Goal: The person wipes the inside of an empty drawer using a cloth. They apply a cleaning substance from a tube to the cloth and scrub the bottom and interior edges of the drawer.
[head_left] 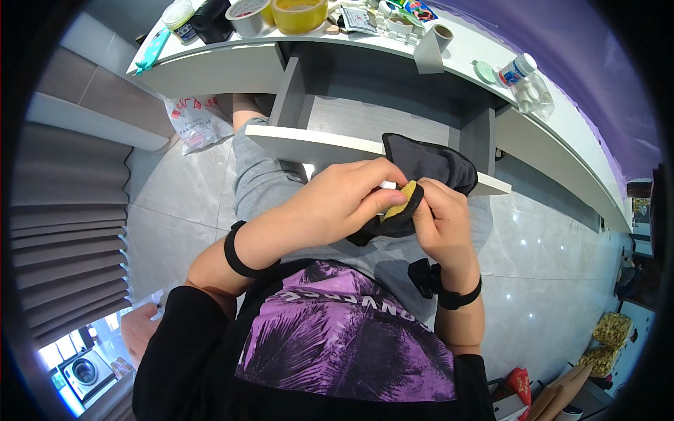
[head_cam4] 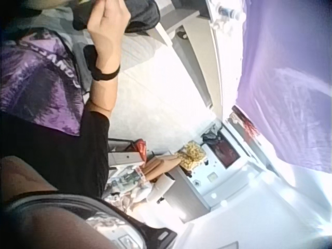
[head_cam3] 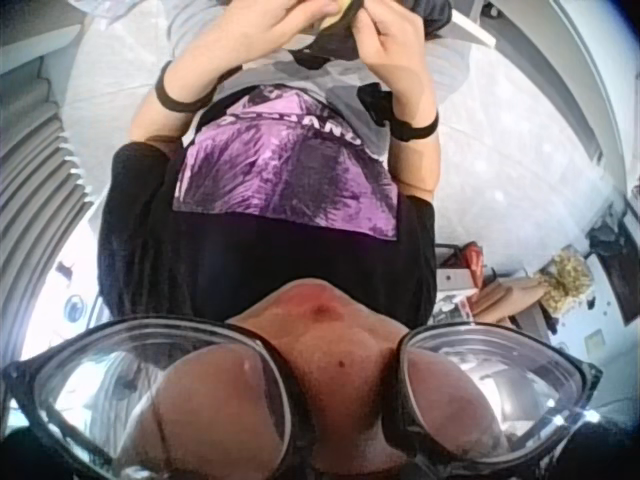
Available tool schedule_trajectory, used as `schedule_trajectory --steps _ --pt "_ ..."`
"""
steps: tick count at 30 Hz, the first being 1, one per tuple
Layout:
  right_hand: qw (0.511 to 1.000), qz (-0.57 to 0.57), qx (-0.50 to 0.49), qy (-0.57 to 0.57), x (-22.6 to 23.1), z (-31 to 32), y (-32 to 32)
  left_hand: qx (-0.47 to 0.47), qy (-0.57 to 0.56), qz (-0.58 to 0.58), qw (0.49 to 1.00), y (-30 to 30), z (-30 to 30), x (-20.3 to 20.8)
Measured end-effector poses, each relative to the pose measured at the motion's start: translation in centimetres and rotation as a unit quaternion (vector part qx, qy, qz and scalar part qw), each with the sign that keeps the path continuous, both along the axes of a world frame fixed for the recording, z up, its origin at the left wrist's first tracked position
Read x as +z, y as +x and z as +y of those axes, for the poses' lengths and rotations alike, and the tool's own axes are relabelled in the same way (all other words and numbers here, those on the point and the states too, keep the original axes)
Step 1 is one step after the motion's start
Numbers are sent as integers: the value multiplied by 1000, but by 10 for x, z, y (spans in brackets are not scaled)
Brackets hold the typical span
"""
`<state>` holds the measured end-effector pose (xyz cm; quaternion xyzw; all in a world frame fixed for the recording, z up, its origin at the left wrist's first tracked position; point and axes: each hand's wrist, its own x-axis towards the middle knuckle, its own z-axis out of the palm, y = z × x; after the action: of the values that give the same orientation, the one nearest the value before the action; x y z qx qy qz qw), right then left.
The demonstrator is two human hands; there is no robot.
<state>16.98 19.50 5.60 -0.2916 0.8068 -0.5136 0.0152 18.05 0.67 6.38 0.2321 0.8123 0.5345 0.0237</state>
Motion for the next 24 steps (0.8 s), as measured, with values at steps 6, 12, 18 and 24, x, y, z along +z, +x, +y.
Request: schedule_trajectory --steps 6,12,18,24 --pt "1000 9 7 -12 1 0 2 46 16 -15 999 6 -10 7" --pt "1000 20 -11 -12 -8 14 -2 109 61 -86 988 6 -27 13" --pt "999 -16 -4 -43 -3 6 -1 104 71 -71 989 5 -17 11" --pt "1000 -10 9 1 -7 6 -2 82 27 49 995 2 -14 12"
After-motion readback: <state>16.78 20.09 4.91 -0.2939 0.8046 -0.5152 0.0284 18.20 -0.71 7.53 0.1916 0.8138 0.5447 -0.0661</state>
